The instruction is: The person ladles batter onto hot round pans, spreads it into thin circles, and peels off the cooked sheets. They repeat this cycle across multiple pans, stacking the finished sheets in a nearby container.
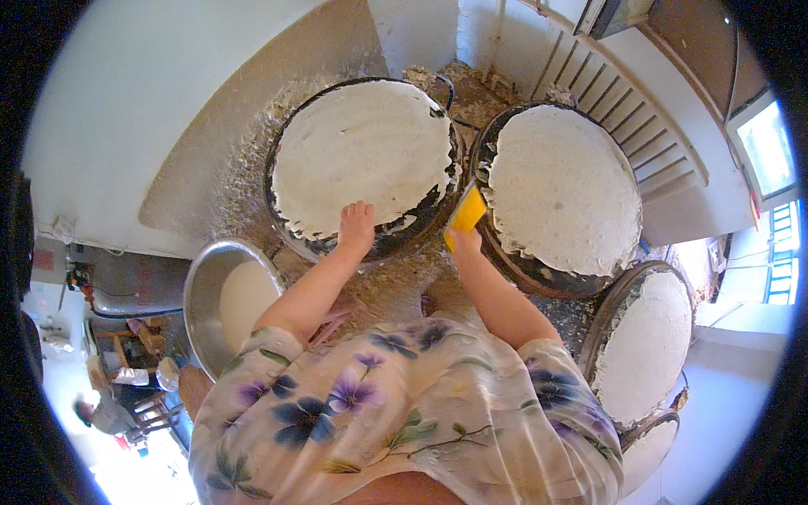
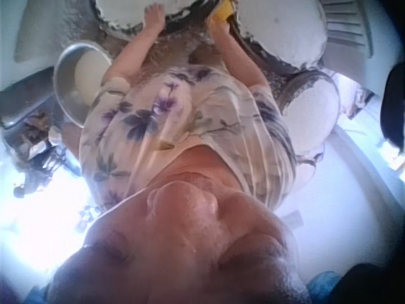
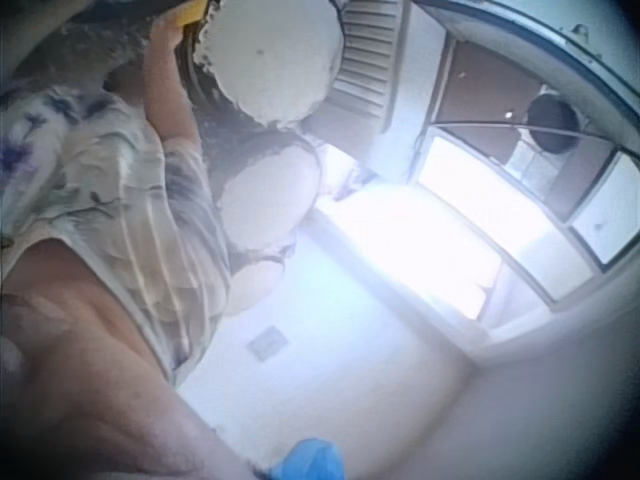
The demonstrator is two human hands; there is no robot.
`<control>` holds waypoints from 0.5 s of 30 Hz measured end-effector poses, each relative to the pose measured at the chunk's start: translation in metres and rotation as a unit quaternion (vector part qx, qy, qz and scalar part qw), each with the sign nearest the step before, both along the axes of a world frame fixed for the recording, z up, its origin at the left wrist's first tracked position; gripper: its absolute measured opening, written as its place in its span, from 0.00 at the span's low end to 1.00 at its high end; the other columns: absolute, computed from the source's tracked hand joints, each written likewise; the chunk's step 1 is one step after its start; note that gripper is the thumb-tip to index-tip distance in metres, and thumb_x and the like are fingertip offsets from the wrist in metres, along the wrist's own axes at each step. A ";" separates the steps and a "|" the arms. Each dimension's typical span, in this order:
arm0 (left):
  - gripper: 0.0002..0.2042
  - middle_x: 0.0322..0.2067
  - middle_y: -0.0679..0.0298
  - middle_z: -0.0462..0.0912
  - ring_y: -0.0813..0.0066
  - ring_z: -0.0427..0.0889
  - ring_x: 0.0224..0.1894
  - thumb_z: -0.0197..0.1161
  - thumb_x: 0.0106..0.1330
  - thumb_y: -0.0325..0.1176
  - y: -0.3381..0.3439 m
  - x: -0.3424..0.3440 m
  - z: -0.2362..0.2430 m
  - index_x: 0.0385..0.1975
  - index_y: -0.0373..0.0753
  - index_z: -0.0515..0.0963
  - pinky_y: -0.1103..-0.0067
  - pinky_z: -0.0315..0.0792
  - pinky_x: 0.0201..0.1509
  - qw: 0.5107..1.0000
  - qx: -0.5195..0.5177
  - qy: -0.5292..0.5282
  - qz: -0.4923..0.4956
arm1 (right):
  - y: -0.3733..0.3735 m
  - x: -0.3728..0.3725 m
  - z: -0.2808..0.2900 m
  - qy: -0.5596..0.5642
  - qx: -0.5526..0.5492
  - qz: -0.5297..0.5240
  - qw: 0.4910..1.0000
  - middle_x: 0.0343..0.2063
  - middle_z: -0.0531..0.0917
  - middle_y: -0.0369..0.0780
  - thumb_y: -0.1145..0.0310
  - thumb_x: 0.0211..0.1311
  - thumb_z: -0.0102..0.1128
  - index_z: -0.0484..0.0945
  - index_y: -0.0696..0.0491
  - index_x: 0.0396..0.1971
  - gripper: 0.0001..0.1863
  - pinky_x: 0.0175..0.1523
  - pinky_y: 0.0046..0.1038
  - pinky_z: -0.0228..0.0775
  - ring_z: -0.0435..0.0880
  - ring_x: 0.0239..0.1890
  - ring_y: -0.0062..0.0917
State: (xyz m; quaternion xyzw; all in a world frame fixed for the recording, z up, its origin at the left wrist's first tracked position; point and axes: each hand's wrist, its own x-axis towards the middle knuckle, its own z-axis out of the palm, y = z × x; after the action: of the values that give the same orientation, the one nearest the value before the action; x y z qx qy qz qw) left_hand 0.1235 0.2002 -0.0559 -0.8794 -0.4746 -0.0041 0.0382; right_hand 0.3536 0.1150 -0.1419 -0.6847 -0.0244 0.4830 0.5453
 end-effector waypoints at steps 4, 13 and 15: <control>0.09 0.34 0.59 0.70 0.64 0.70 0.42 0.51 0.51 0.27 0.009 0.000 -0.001 0.34 0.37 0.71 0.70 0.62 0.50 1.000 -0.014 0.006 -0.009 | 0.030 0.025 0.046 -0.031 0.095 -0.070 0.993 0.34 0.78 0.35 0.77 0.49 0.58 0.74 0.56 0.40 0.15 0.40 0.25 0.65 0.75 0.34 0.23; 0.10 0.31 0.54 0.72 0.56 0.72 0.37 0.63 0.49 0.34 0.056 -0.024 0.014 0.26 0.36 0.73 0.68 0.68 0.40 0.952 -0.093 -0.209 0.203 | -0.074 0.038 0.080 -0.156 0.145 0.126 0.969 0.37 0.79 0.34 0.78 0.50 0.58 0.75 0.57 0.40 0.14 0.46 0.22 0.65 0.76 0.41 0.20; 0.12 0.31 0.51 0.72 0.52 0.72 0.35 0.63 0.48 0.36 0.073 -0.043 0.025 0.24 0.34 0.72 0.67 0.67 0.37 0.936 -0.059 -0.248 0.243 | -0.098 0.031 0.078 -0.091 0.153 0.104 0.979 0.37 0.79 0.34 0.78 0.50 0.57 0.75 0.58 0.40 0.14 0.46 0.22 0.65 0.76 0.40 0.20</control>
State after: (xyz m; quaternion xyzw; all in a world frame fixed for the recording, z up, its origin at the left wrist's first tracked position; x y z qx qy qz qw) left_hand 0.0810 0.2731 -0.0304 -0.7092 -0.6673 -0.1847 -0.1327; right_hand 0.3842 0.0167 -0.0641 -0.6282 -0.2184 0.4632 0.5857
